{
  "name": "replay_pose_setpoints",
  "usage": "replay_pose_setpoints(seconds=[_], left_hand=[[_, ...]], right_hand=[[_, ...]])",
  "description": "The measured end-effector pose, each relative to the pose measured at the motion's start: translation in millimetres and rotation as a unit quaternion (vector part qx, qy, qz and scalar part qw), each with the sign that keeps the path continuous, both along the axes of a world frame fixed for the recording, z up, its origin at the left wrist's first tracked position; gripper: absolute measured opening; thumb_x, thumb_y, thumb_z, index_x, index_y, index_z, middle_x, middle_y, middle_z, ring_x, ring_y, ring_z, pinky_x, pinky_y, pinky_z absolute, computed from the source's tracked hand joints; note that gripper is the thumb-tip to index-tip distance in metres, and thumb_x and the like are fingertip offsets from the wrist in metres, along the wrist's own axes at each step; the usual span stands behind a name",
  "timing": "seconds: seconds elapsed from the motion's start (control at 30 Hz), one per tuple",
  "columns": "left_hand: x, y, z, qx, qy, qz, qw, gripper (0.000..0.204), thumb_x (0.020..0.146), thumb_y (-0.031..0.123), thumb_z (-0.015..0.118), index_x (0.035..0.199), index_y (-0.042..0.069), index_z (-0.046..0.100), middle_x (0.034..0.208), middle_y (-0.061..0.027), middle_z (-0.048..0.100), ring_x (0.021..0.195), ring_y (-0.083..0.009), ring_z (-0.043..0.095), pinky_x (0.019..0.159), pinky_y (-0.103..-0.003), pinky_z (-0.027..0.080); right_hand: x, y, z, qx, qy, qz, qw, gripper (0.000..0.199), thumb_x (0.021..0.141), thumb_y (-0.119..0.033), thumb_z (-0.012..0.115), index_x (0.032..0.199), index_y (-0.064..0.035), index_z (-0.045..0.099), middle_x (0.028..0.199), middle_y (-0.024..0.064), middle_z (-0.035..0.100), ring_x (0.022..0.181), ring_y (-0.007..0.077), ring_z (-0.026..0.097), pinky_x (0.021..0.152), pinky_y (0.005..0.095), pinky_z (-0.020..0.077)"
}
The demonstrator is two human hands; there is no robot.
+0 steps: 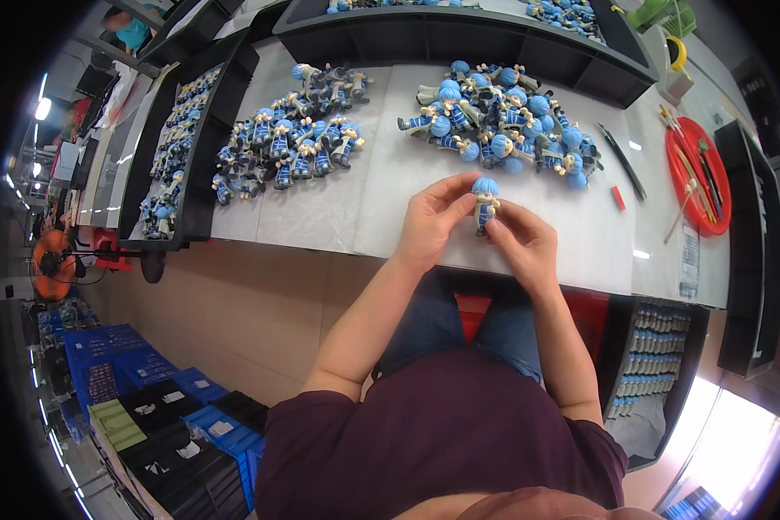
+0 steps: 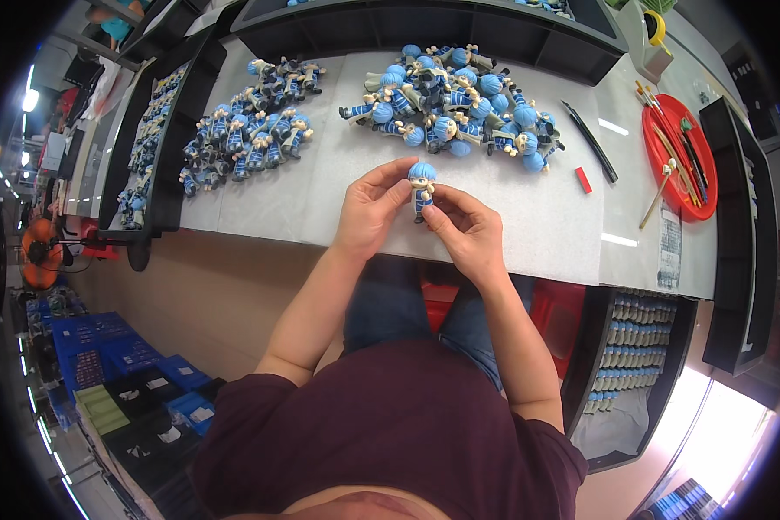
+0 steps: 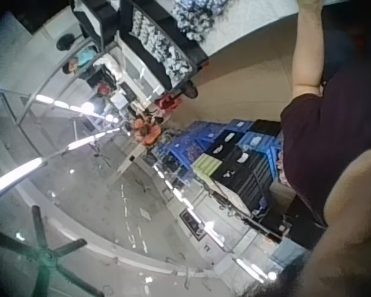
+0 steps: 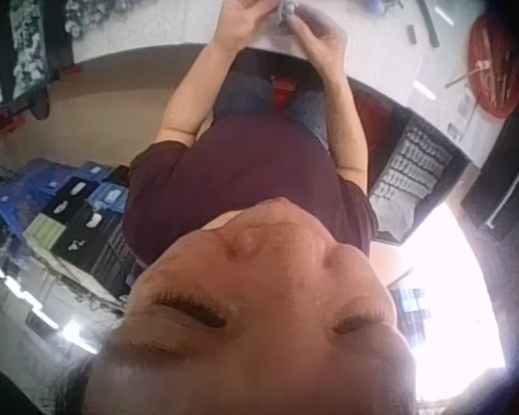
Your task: The person sits at a white table and assembles small blue and white plastic figurines. They pick up a figurine body and a separate blue spherical head, attach the head to the body, and then place the completed figurine into a black tray. This process is repeated continuously throughout the video.
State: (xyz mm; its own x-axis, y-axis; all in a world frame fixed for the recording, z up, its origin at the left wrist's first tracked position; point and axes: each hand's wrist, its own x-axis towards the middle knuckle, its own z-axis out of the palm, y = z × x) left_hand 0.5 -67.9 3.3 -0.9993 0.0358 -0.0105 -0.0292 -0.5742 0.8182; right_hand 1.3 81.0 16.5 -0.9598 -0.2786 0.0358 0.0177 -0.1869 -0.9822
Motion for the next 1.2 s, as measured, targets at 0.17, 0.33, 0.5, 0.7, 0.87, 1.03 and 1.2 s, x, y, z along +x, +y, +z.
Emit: replay_pose_setpoints(seconds=[0.17,0.33,0.5,0.7,0.87,1.03,1.2], left_hand=[[0,2,3,-0.007,0.008,0.009,1.000,0.025,0.085,0.008,0.055,0.108,-0.003,0.053,0.095,-0.0065,0.059,0.082,-0.0108,0.056,0.075,-0.024,0.046],[-1,-4,-2,-0.051,-0.019,0.010,0.998,0.027,0.085,0.011,0.055,0.108,-0.001,0.051,0.100,-0.0091,0.058,0.092,-0.0165,0.056,0.079,-0.029,0.045],[-1,-8,3,0.080,-0.020,-0.015,0.996,0.028,0.084,0.006,0.052,0.111,0.000,0.050,0.107,-0.0133,0.056,0.100,-0.0196,0.054,0.087,-0.034,0.041],[0,-4,3,0.048,0.032,-0.026,0.998,0.033,0.086,0.003,0.045,0.119,0.000,0.047,0.116,-0.0154,0.052,0.108,-0.0204,0.049,0.093,-0.036,0.038],[3,-3,3,0.029,0.009,-0.016,0.999,0.033,0.087,0.005,0.047,0.120,0.000,0.047,0.115,-0.0125,0.053,0.104,-0.0181,0.051,0.088,-0.035,0.041],[6,-2,-2,-0.038,0.041,0.017,0.998,0.033,0.086,0.007,0.052,0.118,0.000,0.049,0.111,-0.0108,0.055,0.100,-0.0162,0.052,0.084,-0.033,0.043],[4,-2,-3,-0.026,0.039,0.028,0.999,0.031,0.085,0.003,0.051,0.115,-0.001,0.051,0.109,-0.0105,0.055,0.099,-0.0163,0.053,0.085,-0.030,0.043]], right_hand=[[-1,1,-8,0.031,0.055,-0.028,0.998,0.034,0.073,-0.004,0.069,0.103,0.0047,0.056,0.087,0.0064,0.060,0.071,0.0088,0.054,0.060,0.0198,0.0446],[-1,1,-9,0.085,0.172,-0.070,0.979,0.040,0.070,-0.006,0.072,0.105,0.0031,0.055,0.092,0.0069,0.058,0.074,0.0089,0.053,0.062,0.0204,0.0444],[-1,-3,-3,0.008,0.038,-0.053,0.998,0.047,0.072,-0.004,0.070,0.113,0.0023,0.048,0.099,0.0102,0.056,0.089,0.0139,0.055,0.073,0.0257,0.0484],[0,-2,-7,0.015,0.083,-0.077,0.993,0.047,0.071,0.004,0.066,0.113,0.0029,0.047,0.102,0.0106,0.054,0.092,0.0150,0.055,0.077,0.0271,0.0495],[0,-2,-8,0.009,0.088,-0.087,0.992,0.046,0.070,0.009,0.064,0.112,0.0033,0.048,0.101,0.0095,0.053,0.090,0.0145,0.055,0.076,0.0265,0.0498],[2,-3,-11,0.008,0.092,-0.085,0.992,0.048,0.069,0.010,0.064,0.113,0.0023,0.048,0.100,0.0096,0.054,0.091,0.0144,0.055,0.076,0.0268,0.0497],[3,-1,-6,0.035,0.118,-0.075,0.990,0.044,0.070,0.003,0.064,0.112,0.0023,0.049,0.101,0.0103,0.055,0.090,0.0157,0.056,0.075,0.0278,0.0493]])
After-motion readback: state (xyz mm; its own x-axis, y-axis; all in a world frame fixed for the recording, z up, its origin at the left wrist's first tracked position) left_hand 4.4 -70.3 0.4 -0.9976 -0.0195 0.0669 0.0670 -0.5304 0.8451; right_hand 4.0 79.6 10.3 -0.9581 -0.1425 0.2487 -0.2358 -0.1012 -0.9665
